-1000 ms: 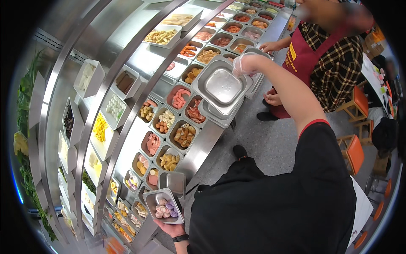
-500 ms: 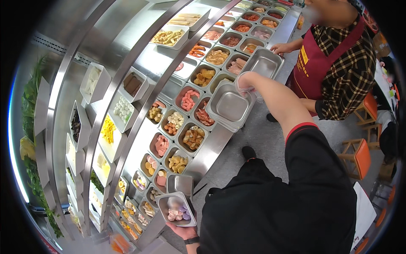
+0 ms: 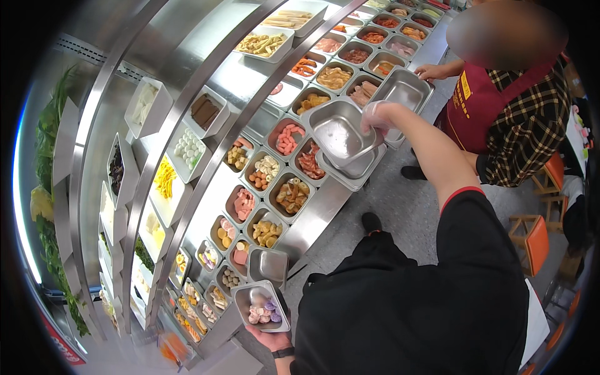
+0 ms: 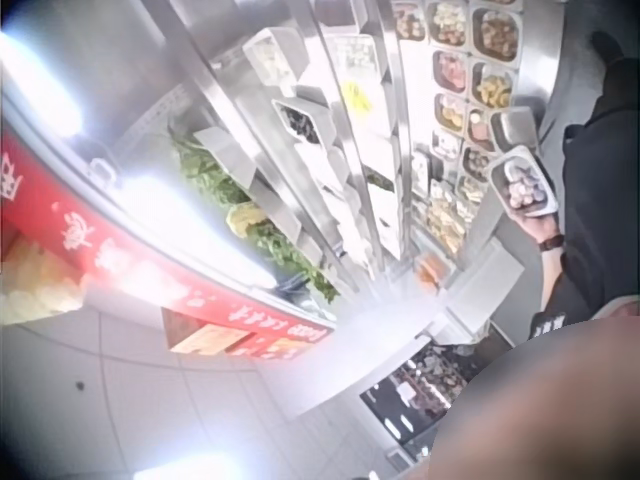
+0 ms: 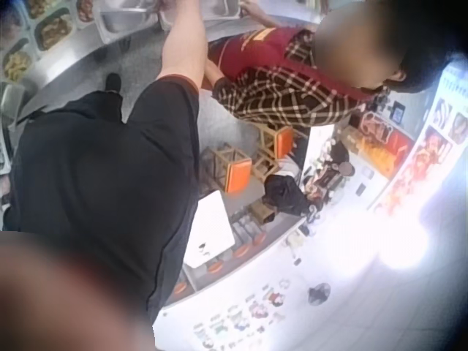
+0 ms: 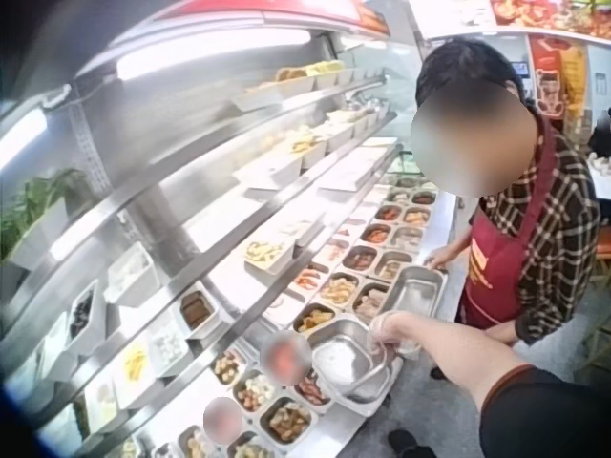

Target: The person assembles food trays by selecting various items from a refrigerated display and placing them into metal trays. They handle items such as meatballs, tofu, and sliced eggs, arranging them neatly before handing the trays to a coworker.

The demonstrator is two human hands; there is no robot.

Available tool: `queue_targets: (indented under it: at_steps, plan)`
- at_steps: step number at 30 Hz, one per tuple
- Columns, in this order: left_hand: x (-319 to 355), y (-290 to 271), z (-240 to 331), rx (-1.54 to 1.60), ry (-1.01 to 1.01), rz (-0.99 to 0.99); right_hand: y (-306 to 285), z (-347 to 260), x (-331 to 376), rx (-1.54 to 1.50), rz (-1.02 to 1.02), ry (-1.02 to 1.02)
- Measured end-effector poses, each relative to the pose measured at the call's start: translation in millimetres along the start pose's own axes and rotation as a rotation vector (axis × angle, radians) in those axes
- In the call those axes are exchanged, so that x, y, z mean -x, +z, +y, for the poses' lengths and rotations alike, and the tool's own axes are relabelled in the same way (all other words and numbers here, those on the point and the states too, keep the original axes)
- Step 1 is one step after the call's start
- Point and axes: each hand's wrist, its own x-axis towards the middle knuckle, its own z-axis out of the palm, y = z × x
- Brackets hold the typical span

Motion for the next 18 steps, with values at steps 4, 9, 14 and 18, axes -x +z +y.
queue_targets:
  at_steps: [4,9,14,18]
  plan:
    - [-3.2,1.3,-1.3,-0.03,0.041,0.004,36.8,6.2,21.6,-0.256,0.207,-0.117]
    - [-4.9,2.7,-3.4,0.009,0.004,-0.02,114.0,24.6,50.5,-0.706,0.318,0.026]
    - [-16.5,0.4,0.3,0.007,-0.031,-0.042,157.1,38.7,61.6,-0.921,0.396,0.075]
    - [-27.6,5.0,3.1,0.054,-0.074,-0.042,161.2,39.8,71.1,-0.909,0.433,0.122]
